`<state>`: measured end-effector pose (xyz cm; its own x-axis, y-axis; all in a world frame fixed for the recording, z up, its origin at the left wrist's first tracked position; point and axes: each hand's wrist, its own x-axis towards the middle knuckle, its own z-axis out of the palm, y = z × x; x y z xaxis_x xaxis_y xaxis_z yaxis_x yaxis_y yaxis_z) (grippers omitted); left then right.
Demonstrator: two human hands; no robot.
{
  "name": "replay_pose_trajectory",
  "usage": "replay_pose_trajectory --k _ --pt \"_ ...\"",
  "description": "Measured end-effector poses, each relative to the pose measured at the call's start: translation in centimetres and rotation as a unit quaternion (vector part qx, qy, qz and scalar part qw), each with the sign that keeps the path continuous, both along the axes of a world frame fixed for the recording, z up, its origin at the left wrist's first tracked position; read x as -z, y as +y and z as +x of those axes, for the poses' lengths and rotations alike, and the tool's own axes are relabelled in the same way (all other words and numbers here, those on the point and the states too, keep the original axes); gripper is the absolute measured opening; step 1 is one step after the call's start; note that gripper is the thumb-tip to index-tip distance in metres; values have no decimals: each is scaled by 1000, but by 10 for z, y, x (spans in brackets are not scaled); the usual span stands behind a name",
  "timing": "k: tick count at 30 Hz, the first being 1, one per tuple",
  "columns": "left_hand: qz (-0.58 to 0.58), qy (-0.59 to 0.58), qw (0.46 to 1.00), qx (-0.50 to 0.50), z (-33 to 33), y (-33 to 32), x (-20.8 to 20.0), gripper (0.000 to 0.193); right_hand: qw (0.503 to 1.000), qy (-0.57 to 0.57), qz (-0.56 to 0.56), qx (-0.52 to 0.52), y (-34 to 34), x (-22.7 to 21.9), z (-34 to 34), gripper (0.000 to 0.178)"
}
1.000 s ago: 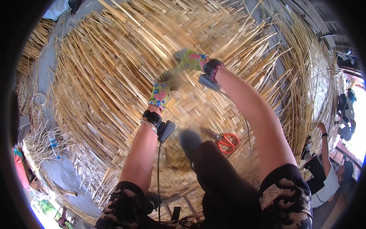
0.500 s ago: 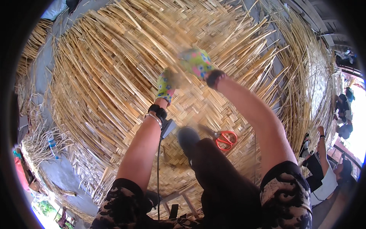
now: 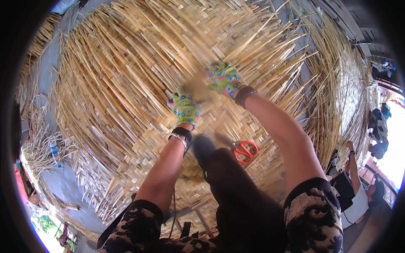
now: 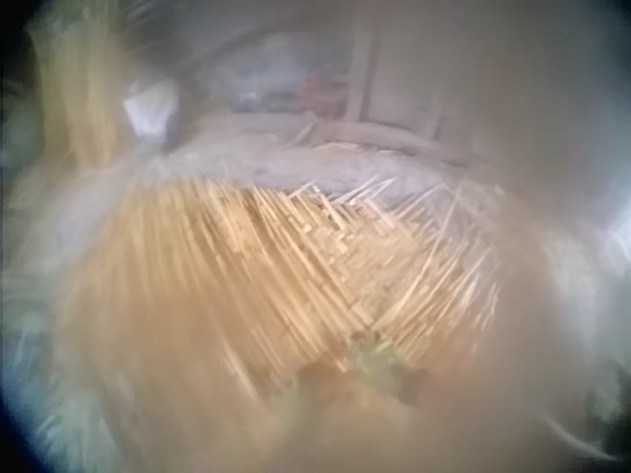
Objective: Weaving a large mat from thin bamboo strips.
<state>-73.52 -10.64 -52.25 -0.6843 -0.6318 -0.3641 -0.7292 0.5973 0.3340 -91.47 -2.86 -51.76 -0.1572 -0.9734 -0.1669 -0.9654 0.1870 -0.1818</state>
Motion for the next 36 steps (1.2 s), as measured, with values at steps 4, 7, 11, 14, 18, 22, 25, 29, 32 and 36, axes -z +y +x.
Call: replay_pose_trajectory --k 4,7,11,14,18,22,25,29,32,36 --pt "-10 -41 996 77 5 5 13 71 999 32 25 -2 9 -3 5 66" --pt "-160 -66 977 122 14 15 15 71 993 77 89 29 20 -2 11 71" --pt "0 24 986 167 55 38 -2 75 993 68 86 46 25 -6 22 69" --pt "58 95 981 158 75 36 -9 78 988 99 86 86 20 -15 37 67" --pt "-79 87 991 64 101 9 -4 82 991 110 58 59 0 -17 79 63" --pt "-57 -31 997 43 132 -7 2 85 992 77 95 8 -8 -4 103 67" --pt "-41 5 988 152 154 -19 2 75 999 23 13 -40 6 11 100 58" --pt "407 230 884 -2 190 -35 -31 44 948 -272 -112 124 99 5 125 38" --pt "294 107 941 131 230 -52 -76 40 951 -221 -87 200 209 -51 177 36" --pt "-31 24 885 463 299 -109 -84 43 867 -205 46 451 411 -156 277 38"
